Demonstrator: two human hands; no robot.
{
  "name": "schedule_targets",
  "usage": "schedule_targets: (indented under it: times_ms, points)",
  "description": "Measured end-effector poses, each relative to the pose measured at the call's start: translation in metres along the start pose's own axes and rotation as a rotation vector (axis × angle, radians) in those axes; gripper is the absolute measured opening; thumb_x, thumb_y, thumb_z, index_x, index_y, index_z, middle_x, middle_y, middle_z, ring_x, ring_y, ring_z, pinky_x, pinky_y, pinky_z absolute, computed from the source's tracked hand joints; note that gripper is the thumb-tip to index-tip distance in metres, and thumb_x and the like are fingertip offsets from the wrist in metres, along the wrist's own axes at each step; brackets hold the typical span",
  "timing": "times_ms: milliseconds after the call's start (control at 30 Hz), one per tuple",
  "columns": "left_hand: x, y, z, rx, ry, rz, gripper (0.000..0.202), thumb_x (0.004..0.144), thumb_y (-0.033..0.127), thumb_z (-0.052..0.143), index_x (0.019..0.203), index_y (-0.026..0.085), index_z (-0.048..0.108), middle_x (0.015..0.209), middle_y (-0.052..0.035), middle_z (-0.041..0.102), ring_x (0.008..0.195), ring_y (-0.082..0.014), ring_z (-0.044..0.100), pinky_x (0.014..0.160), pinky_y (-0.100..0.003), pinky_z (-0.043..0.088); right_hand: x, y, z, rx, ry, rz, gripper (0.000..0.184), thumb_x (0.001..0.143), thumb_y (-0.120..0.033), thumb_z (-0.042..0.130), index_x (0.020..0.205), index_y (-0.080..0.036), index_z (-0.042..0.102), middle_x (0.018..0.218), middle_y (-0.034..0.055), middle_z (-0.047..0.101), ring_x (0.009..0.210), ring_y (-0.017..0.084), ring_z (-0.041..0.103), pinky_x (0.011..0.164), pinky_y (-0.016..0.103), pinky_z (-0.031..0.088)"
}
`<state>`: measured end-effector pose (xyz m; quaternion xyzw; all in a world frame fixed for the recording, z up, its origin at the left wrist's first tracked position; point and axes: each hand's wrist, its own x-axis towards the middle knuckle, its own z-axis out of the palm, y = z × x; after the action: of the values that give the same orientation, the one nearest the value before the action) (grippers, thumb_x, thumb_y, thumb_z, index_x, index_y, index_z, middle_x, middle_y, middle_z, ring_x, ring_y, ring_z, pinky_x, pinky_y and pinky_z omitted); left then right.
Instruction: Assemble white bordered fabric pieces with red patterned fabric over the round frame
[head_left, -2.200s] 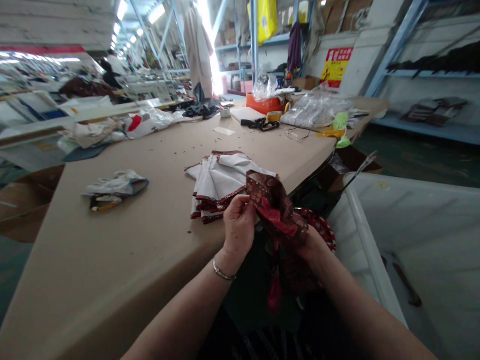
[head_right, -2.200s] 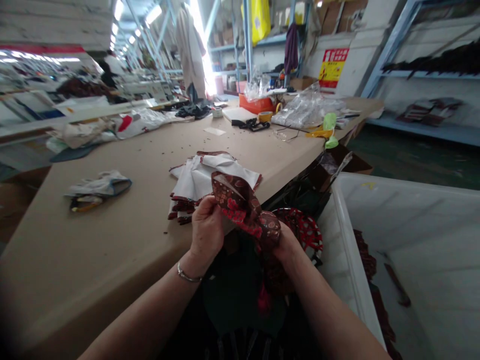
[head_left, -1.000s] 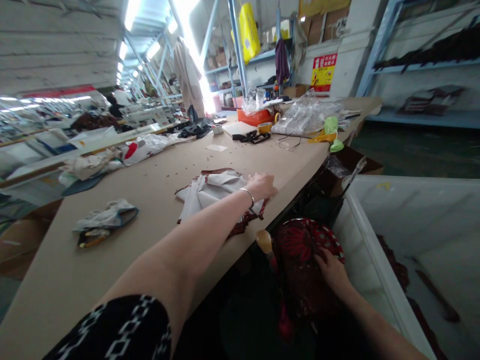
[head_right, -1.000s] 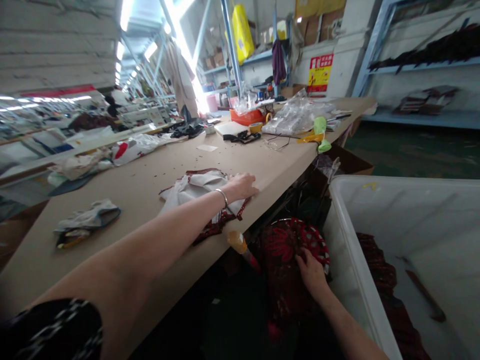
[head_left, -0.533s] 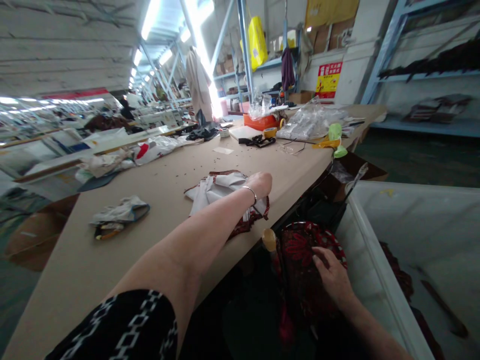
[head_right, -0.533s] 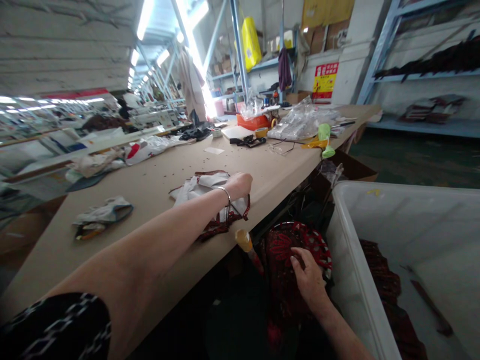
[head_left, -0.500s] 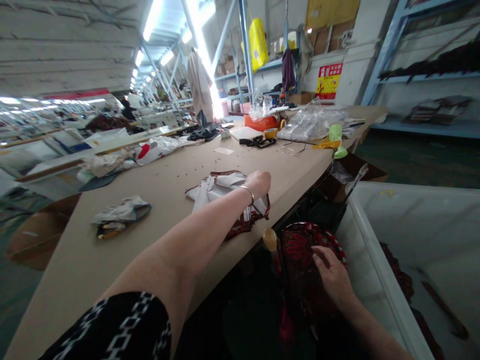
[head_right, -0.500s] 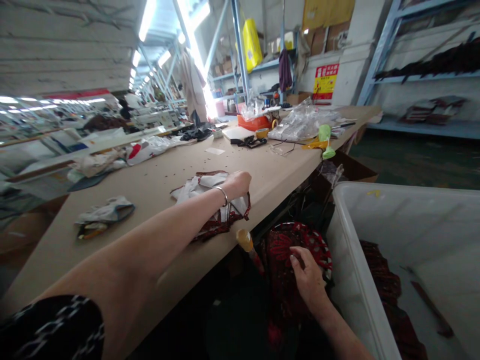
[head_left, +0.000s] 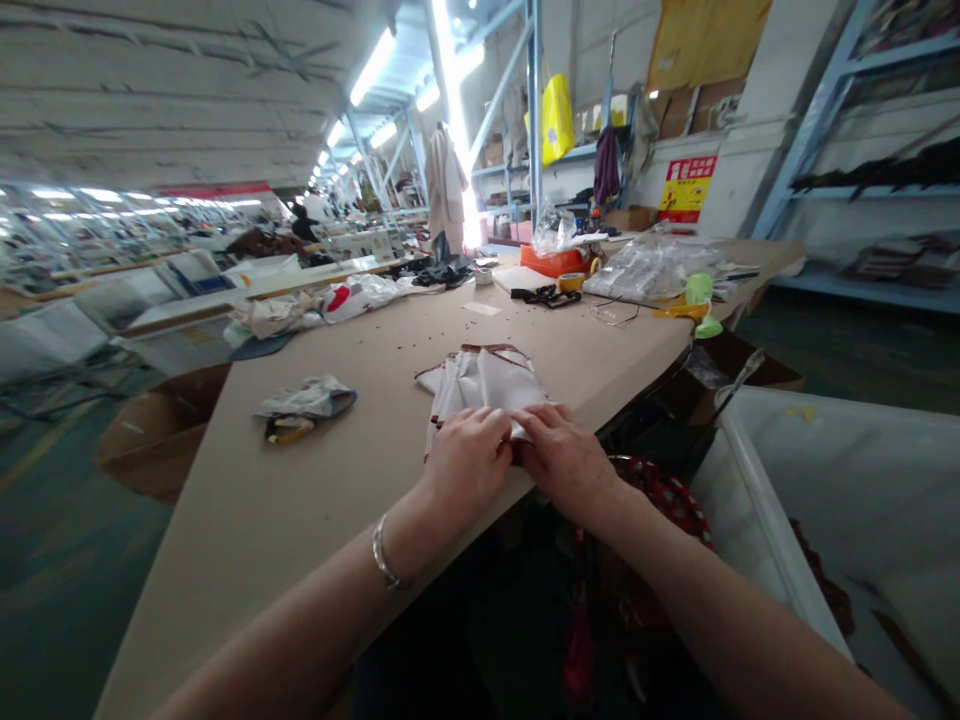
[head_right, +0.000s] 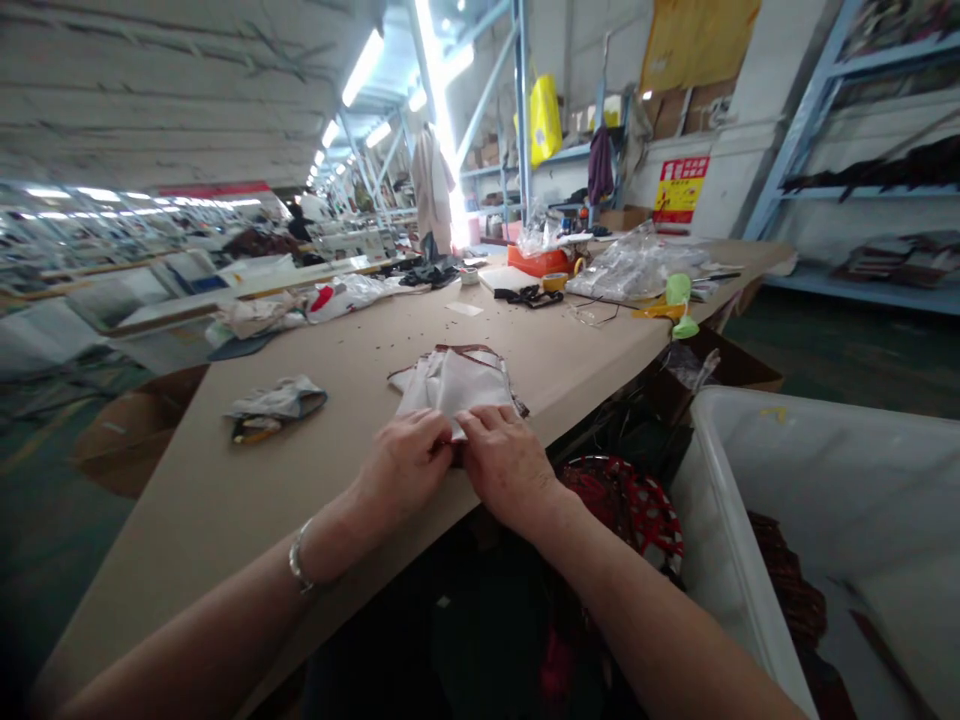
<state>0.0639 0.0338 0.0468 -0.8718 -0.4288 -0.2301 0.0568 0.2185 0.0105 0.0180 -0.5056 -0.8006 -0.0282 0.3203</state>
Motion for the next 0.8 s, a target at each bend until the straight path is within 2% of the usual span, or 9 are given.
schedule_targets:
  times_ms: [100,200,367,467,533,600,700,767,800]
  points:
    - [-0.029,0.000,0.001,-0.099,0.051,-0.102,0.015,0.076,0.013,0.048,0.064,0.021,0.048,0.065,-0.0018,0.057,0.065,-0.0168,0.053,0.062,-0.028,0.038,-0.001,-0.008,0.010,-0.152,-0.129,-0.026,0.032,0.088,-0.017,0.050,0.119,-0.013,0.058,0.113,0.0129,0.061,0.104,0.027,0.053,0.093,0.039,0.046]
    - [-0.056,-0.002,0.001,-0.226,0.131,-0.158,0.015,0.076,0.014,0.049,0.063,0.022,0.046,0.063,-0.0004,0.054,0.061,-0.0150,0.050,0.058,-0.027,0.037,-0.012,-0.004,0.010,-0.236,-0.192,-0.001,0.032,0.087,-0.010,0.047,0.116,-0.012,0.060,0.113,0.0145,0.062,0.103,0.027,0.055,0.091,0.039,0.047]
    - [-0.092,0.000,0.010,-0.437,0.160,-0.237,0.013,0.074,0.011,0.048,0.068,0.022,0.049,0.070,-0.0006,0.054,0.065,-0.0147,0.051,0.062,-0.027,0.041,-0.043,0.007,-0.011,-0.167,-0.144,0.217,0.037,0.085,-0.010,0.045,0.119,-0.014,0.057,0.116,0.0123,0.063,0.102,0.026,0.060,0.087,0.036,0.049]
    - [-0.106,0.005,0.028,-0.665,0.100,-0.443,0.011,0.072,0.012,0.050,0.069,0.022,0.054,0.070,-0.0004,0.057,0.064,-0.0147,0.053,0.061,-0.027,0.042,-0.074,0.004,-0.010,-0.032,-0.108,0.244,0.040,0.080,-0.009,0.045,0.117,-0.018,0.056,0.109,0.0086,0.066,0.099,0.022,0.062,0.085,0.033,0.049]
    - [-0.114,0.012,0.042,-0.939,0.049,-0.680,0.006,0.072,0.018,0.053,0.069,0.022,0.055,0.061,0.0016,0.056,0.054,-0.0131,0.050,0.050,-0.025,0.040,-0.101,-0.002,0.005,0.019,-0.189,0.233,0.032,0.078,-0.007,0.043,0.101,-0.019,0.061,0.095,0.0072,0.067,0.088,0.021,0.064,0.079,0.030,0.049]
    - [-0.120,0.022,0.055,-1.251,0.050,-0.910,0.007,0.071,0.026,0.059,0.068,0.021,0.055,0.058,0.0027,0.056,0.047,-0.0119,0.049,0.044,-0.023,0.040,-0.130,-0.010,0.029,0.084,-0.350,0.265,0.026,0.078,-0.006,0.042,0.086,-0.019,0.063,0.082,0.0063,0.067,0.076,0.019,0.064,0.071,0.027,0.048]
    - [-0.127,0.039,0.071,-1.602,0.091,-1.149,0.022,0.064,0.033,0.072,0.070,0.021,0.055,0.062,0.0017,0.060,0.052,-0.0126,0.056,0.045,-0.022,0.045,-0.165,-0.016,0.064,0.325,-0.517,0.403,0.019,0.081,-0.013,0.047,0.084,-0.019,0.065,0.079,0.0053,0.068,0.071,0.018,0.063,0.066,0.025,0.046]
    - [-0.133,0.047,0.081,-1.732,0.065,-1.250,0.027,0.061,0.035,0.077,0.071,0.020,0.057,0.063,0.0010,0.062,0.055,-0.0123,0.057,0.046,-0.021,0.046,-0.177,-0.013,0.078,0.610,-0.485,0.579,0.015,0.082,-0.027,0.053,0.079,-0.019,0.065,0.074,0.0040,0.068,0.070,0.019,0.063,0.065,0.026,0.047]
    - [-0.136,0.050,0.087,-1.748,0.041,-1.278,0.027,0.059,0.035,0.078,0.072,0.020,0.058,0.061,0.0012,0.061,0.052,-0.0112,0.055,0.044,-0.020,0.044,-0.179,-0.010,0.081,0.777,-0.421,0.691,0.021,0.082,-0.036,0.054,0.075,-0.019,0.065,0.071,0.0036,0.067,0.069,0.019,0.063,0.064,0.027,0.047]
